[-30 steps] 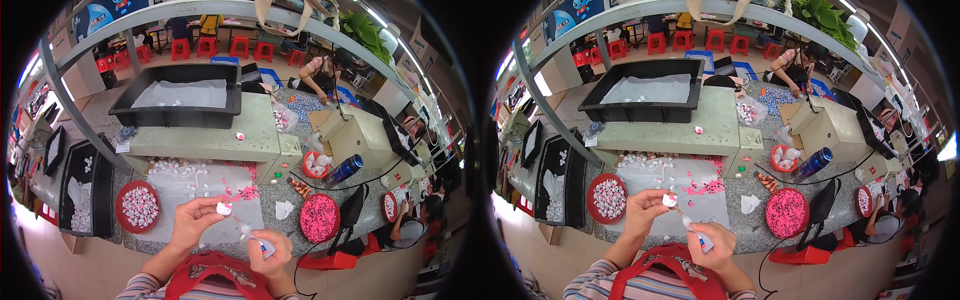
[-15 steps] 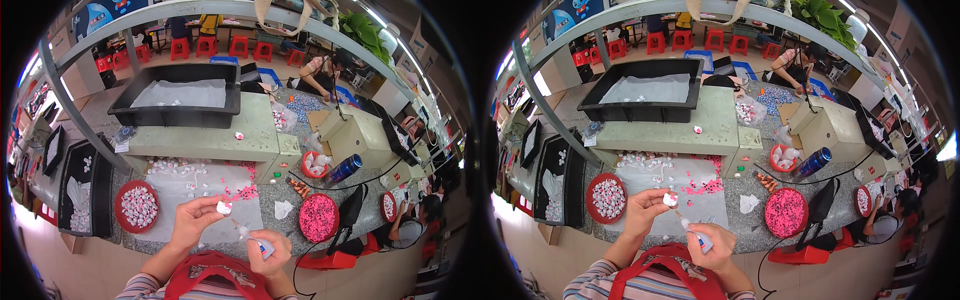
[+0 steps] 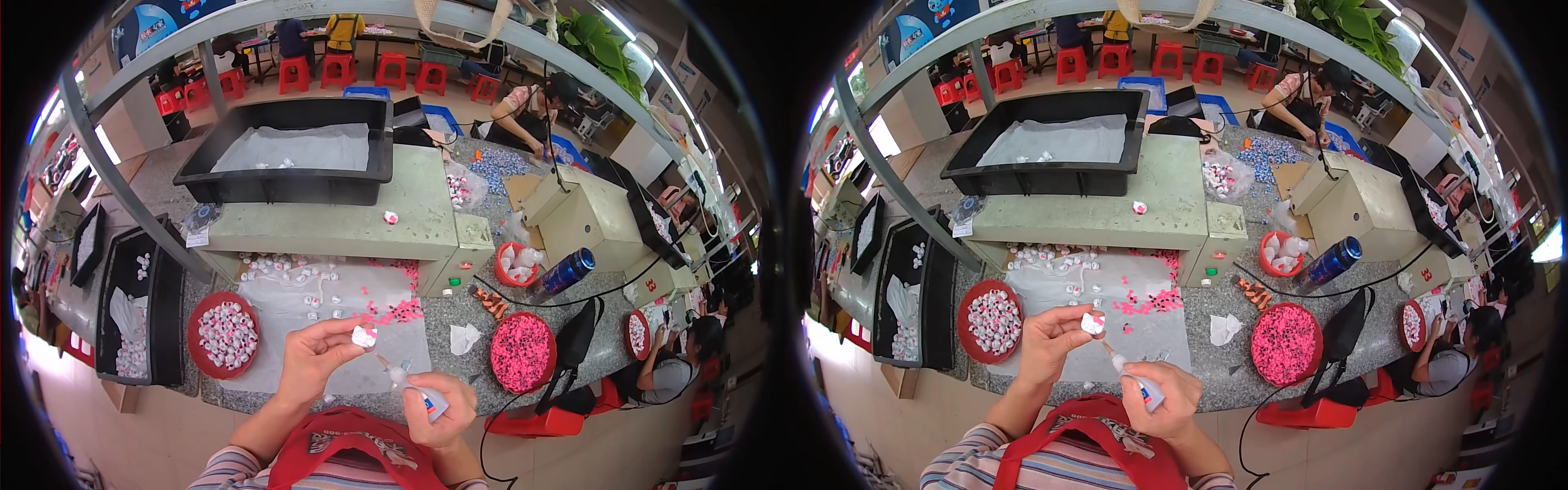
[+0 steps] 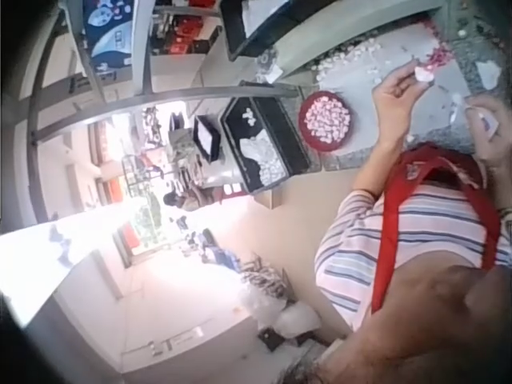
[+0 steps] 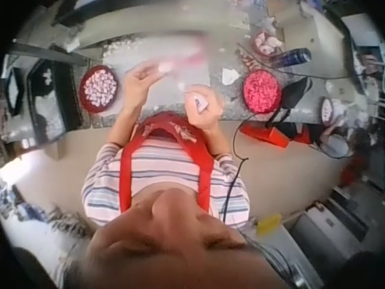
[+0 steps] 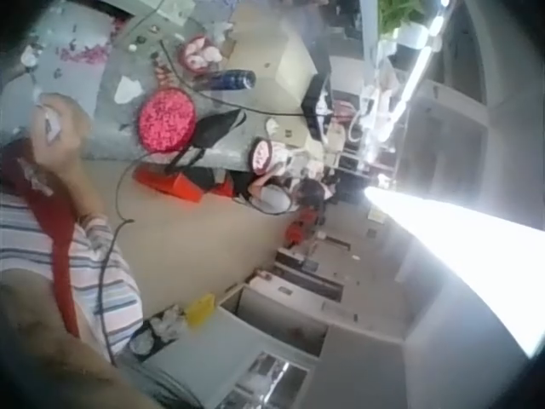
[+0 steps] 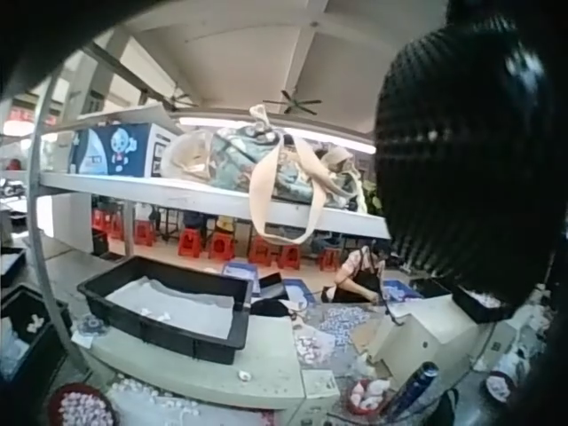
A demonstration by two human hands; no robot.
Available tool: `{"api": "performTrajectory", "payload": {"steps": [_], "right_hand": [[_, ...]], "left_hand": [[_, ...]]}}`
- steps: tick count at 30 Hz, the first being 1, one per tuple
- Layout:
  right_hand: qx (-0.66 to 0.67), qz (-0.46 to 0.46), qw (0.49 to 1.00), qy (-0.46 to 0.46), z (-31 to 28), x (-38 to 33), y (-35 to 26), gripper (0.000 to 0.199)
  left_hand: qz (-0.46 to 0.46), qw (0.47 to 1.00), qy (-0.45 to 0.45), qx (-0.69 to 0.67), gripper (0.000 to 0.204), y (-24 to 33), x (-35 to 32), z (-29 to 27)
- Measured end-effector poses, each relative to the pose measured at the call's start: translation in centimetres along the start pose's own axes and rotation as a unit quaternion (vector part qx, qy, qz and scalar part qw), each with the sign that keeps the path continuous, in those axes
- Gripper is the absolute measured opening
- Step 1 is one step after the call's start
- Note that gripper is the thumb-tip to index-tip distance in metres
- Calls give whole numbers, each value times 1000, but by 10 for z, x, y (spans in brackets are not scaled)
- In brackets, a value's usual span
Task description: Assembling small plastic figurines by applying glue to white figurine heads and attaching pink bows.
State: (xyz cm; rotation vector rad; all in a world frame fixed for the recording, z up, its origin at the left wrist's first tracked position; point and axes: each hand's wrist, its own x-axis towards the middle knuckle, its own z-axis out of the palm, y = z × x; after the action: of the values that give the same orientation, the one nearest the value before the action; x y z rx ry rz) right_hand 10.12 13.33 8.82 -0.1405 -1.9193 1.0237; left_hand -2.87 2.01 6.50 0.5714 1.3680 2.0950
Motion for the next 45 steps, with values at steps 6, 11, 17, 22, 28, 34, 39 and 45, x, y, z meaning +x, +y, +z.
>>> {"api": "performTrajectory", "payload": {"steps": [6, 11, 17, 22, 28, 34, 39, 45], "right_hand": [[-32, 39, 999, 9, 3, -3, 12, 17], [206, 434, 877, 23, 30, -24, 88, 26], [45, 576, 811, -89, 100, -127, 245, 24], [-275, 440, 841, -154, 146, -128, 273, 30], [-315, 389, 828, -251, 144, -126, 274, 34], [-255, 416, 852, -191, 80, -101, 241, 35], [232, 544, 804, -58, 24, -23, 127, 12], [299, 360, 882, -43, 16, 3, 43, 8]], "left_hand": [[-5, 1000, 13, 13, 33, -6, 13, -2], [-9, 999, 51, 13, 32, -27, 16, -17], [-22, 996, 90, 16, 33, -32, 9, -31], [-23, 993, 117, 15, 32, -36, 0, -41], [-6, 992, 122, 21, 32, -34, -1, -45], [20, 994, 86, 58, 31, -37, 2, -30], [53, 995, 55, 71, 30, -40, 7, -13], [111, 986, 8, 125, 30, -35, 5, 7]]}}
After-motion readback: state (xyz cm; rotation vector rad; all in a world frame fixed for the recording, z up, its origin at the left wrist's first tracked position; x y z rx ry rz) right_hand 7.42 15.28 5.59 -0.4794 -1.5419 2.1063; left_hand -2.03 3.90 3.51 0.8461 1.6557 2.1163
